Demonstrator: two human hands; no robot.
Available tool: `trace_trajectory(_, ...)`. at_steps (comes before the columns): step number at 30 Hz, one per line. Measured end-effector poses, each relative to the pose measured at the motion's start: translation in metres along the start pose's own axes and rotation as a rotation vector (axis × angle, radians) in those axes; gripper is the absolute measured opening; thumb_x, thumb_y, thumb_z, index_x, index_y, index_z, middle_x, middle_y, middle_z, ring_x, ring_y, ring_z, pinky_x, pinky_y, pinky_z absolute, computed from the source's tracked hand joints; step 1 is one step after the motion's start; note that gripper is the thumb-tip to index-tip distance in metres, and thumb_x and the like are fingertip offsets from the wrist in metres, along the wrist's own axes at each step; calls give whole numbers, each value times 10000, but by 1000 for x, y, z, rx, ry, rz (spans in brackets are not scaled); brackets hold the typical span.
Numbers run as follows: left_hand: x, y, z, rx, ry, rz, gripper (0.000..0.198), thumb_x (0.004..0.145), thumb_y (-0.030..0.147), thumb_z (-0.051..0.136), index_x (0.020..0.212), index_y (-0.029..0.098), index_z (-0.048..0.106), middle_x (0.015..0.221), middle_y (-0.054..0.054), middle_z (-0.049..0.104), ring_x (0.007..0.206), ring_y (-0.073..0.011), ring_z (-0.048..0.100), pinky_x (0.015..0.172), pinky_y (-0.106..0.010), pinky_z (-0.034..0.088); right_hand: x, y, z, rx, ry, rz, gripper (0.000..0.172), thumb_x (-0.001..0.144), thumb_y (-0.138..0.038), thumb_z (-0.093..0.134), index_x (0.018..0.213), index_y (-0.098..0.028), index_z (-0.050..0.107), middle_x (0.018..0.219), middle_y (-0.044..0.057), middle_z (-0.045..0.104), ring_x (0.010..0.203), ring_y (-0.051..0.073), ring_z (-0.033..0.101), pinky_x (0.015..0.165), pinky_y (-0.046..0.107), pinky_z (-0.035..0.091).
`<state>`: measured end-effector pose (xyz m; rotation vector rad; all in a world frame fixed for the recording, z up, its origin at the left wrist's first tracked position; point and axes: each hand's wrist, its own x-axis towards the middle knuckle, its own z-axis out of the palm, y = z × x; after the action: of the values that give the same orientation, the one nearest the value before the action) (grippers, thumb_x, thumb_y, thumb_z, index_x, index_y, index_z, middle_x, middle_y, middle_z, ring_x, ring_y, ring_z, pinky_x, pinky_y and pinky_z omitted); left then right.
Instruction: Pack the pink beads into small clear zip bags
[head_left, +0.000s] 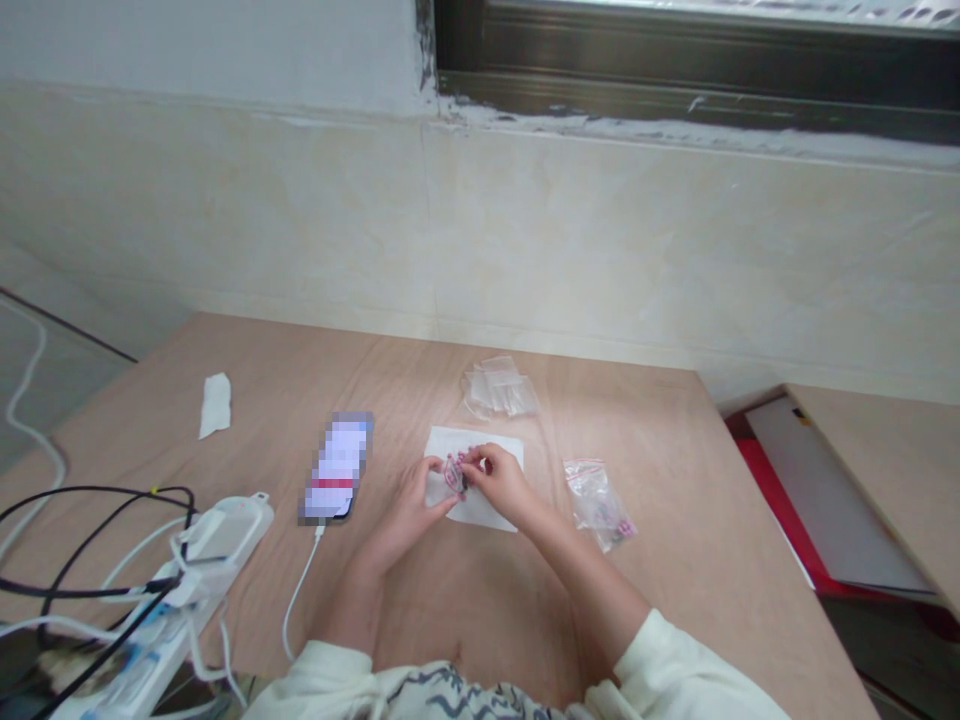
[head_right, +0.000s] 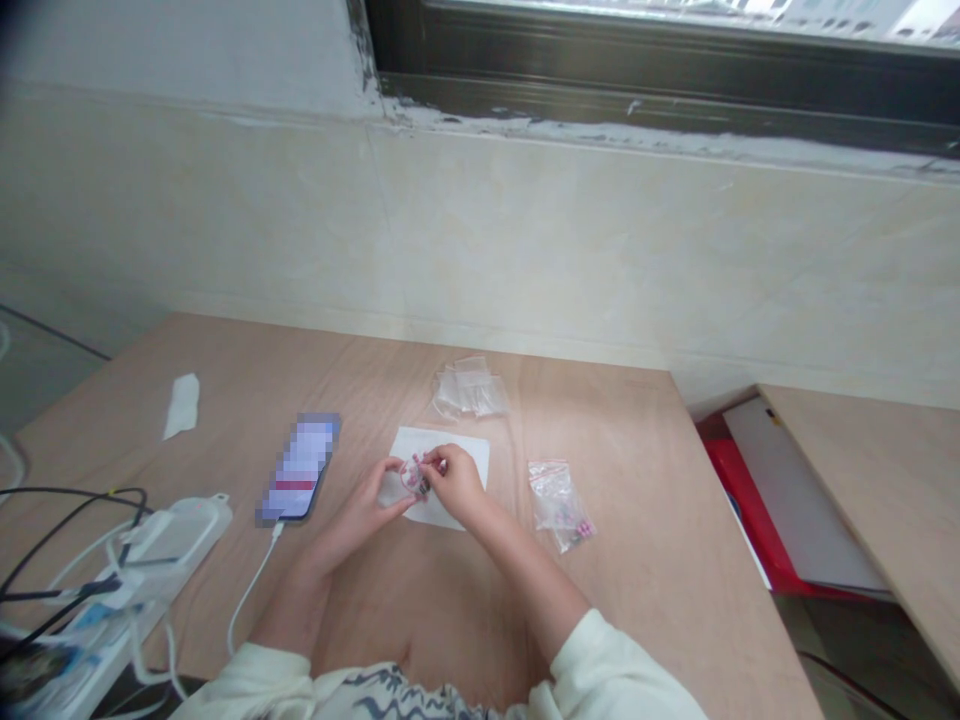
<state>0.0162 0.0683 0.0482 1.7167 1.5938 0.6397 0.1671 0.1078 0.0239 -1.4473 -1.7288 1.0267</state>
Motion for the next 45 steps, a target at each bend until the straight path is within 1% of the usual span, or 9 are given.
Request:
trace_trajectory(2,1,0,1,-5,-4,-4,386,641,266,594,974,173,422,990,-77,522,969,-216,487,834,-342,372,-2,-3,-2,71,-48,3,40,682,-195,541,687,-167,570,685,13,590,607,120,519,572,229,399)
trace_trajectory(7,1,2,0,0,2,-10,384,632,265,598,958,155,427,981,-84,524,964,-212,484,851,-340,358,11,9,-3,-131,118,73,90,685,-149,518,758,-145,570,730,49,572,712,156,515,671,274,395)
trace_trajectory(15,-1,2,-2,20,4,-30,391,635,282,589,970,167,423,994,-76,520,968,-211,486,845,-336,366,24,19,3,-268,73,41,73,668,-103,521,672,-157,570,723,53,552,742,165,498,680,272,381)
trace_trajectory(19,0,1,-2,18,-4,-27,401,635,293,594,974,170,419,998,-78,521,978,-215,482,851,-345,359,18,10,-1,-202,85,38,56,672,-118,538,647,-152,573,690,47,570,693,156,507,656,267,385)
trace_trajectory(24,2,-2,1,0,26,-1,389,625,281,601,960,181,430,973,-63,533,957,-210,496,833,-336,370,-1,-3,-4,2,-47,-65,66,672,-203,585,730,-173,598,708,24,591,668,139,528,628,247,397)
trace_trajectory(28,1,-3,1,-14,53,-2,408,609,293,614,957,183,432,962,-57,532,955,-210,497,820,-330,380,-11,6,-6,-113,-9,-53,73,655,-130,585,714,-171,597,735,35,573,748,162,508,687,282,386)
trace_trajectory(32,0,-1,0,-5,34,-24,421,612,304,614,965,172,426,973,-71,528,969,-217,490,821,-335,381,-15,17,-7,-178,-46,-63,119,654,-77,565,710,-174,605,769,42,560,779,162,490,699,276,378)
trace_trajectory(36,-1,-1,0,-1,34,-8,393,630,299,600,960,183,422,977,-61,524,969,-207,489,833,-333,374,-15,17,-5,-214,-61,-66,154,653,-51,546,723,-177,602,783,41,550,783,156,482,687,264,375)
trace_trajectory(45,-1,-3,0,-13,38,1,398,625,305,599,966,188,431,972,-51,530,965,-203,494,846,-320,367,-10,18,-8,-220,-36,-44,59,655,-101,569,653,-160,569,722,36,551,737,153,484,667,263,375)
